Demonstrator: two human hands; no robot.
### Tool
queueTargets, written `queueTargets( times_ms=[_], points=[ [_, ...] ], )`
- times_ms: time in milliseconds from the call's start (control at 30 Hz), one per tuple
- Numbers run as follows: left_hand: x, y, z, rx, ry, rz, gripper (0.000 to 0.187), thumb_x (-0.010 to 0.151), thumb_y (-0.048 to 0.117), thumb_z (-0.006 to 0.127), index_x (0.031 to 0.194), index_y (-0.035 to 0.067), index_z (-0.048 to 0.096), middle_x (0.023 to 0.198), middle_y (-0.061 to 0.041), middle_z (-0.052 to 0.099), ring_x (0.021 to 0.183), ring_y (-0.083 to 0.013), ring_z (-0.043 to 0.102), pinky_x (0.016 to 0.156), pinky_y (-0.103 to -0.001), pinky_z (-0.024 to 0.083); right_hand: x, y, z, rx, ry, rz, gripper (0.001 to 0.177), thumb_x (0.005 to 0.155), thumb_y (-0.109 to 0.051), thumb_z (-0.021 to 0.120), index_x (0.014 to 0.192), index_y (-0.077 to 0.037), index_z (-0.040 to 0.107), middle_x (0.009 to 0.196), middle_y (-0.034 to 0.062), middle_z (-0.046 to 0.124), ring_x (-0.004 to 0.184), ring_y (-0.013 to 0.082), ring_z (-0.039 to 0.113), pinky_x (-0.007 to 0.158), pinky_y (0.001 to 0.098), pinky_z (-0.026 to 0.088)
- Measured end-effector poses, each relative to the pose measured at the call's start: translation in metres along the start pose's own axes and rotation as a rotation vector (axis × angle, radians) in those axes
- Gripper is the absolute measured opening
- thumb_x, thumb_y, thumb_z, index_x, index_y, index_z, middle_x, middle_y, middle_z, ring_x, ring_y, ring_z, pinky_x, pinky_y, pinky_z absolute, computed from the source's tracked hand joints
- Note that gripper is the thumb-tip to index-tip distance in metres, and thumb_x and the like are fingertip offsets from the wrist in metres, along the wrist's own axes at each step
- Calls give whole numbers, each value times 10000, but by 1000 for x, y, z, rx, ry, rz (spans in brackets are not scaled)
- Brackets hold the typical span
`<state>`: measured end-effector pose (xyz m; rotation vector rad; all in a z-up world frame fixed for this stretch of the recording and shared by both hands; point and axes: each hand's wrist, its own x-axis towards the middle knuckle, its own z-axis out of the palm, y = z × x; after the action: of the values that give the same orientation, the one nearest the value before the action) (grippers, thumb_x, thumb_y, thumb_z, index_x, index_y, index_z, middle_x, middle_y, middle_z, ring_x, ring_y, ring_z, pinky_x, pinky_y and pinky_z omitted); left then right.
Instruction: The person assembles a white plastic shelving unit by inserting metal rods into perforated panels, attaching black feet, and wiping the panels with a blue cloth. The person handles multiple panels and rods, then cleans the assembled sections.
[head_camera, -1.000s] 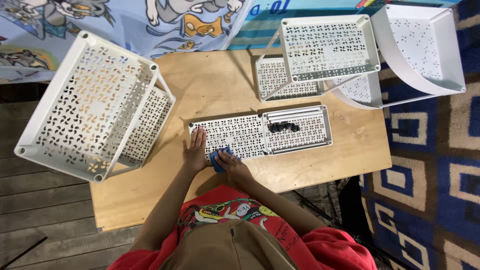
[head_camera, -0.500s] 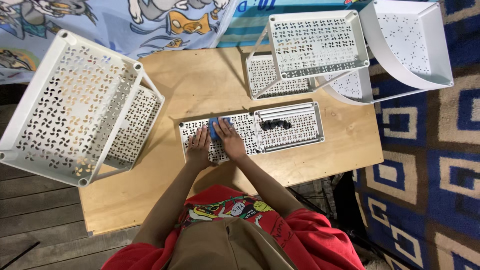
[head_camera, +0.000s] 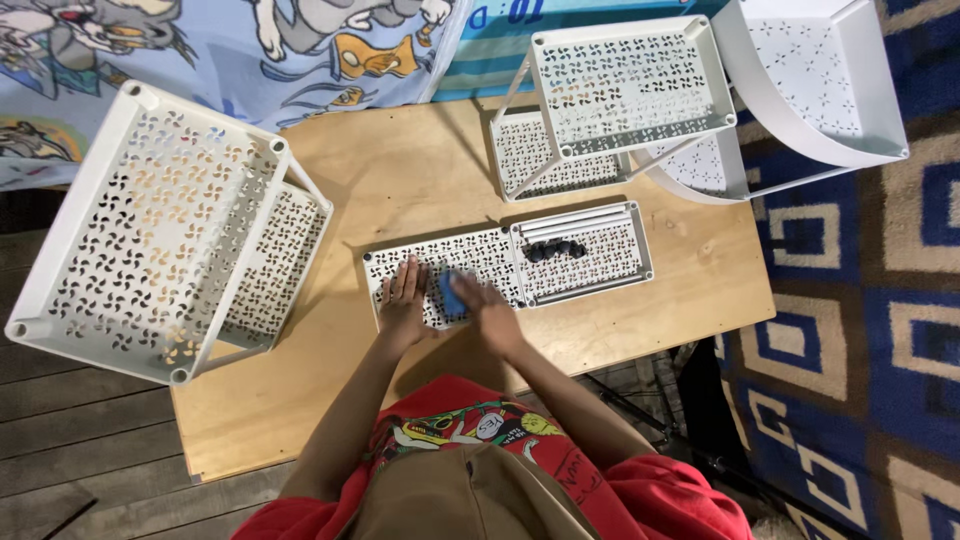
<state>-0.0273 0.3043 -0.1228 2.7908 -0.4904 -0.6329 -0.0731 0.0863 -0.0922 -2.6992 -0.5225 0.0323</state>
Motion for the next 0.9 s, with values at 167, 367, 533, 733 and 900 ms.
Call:
queueTargets(
  times_ms=[167, 367, 533, 733, 900],
  points=[
    [-3, 5, -8, 3, -30, -32, 1542, 520, 691, 909, 1649, 162, 1, 1736, -78, -60, 1605, -242, -32, 1284, -518, 43, 61, 29, -12, -265, 117, 26, 740, 903, -14, 502, 1608, -143, 319, 1658, 145, 312, 1514, 301, 379, 1236, 485, 342],
    [-1, 4, -7, 41, -46, -34, 1540, 525, 720, 893, 1651, 175, -5, 1737, -64, -62, 1606, -238, -33, 1280, -514, 66, 64, 39, 27, -188, -14, -31, 755, 918, 17, 447, 1634, -145, 270, 1705, 125, 249, 1567, 299, 283, 1234, 371, 294],
    [0, 2, 0, 0, -48, -35, 1545, 515, 704, 900, 1651, 186, -9, 1738, -60, -87, 1608, -232, -51, 1291, -510, 48, 6, 29, 33, -151, 6, -132, 707, 951, -27, 456, 1625, -169, 300, 1694, 71, 260, 1555, 243, 314, 1250, 392, 319],
    [0, 0, 4, -9, -14, -11, 1539, 529, 681, 902, 1652, 178, -23, 1736, -74, -112, 1606, -238, -78, 1285, -515, 19, -29, 24, 12, -46, -106, -151, 619, 956, -29, 470, 1549, -202, 433, 1635, 77, 405, 1471, 233, 456, 1236, 411, 339],
    [2, 1, -3, 9, -69, -27, 1546, 542, 699, 895, 1653, 182, -48, 1732, -68, -138, 1600, -233, -97, 1283, -510, 14, 13, 45, -8, -173, 89, 63, 636, 959, 2, 504, 1573, -136, 415, 1626, 117, 424, 1494, 315, 425, 1259, 428, 353]
  ],
)
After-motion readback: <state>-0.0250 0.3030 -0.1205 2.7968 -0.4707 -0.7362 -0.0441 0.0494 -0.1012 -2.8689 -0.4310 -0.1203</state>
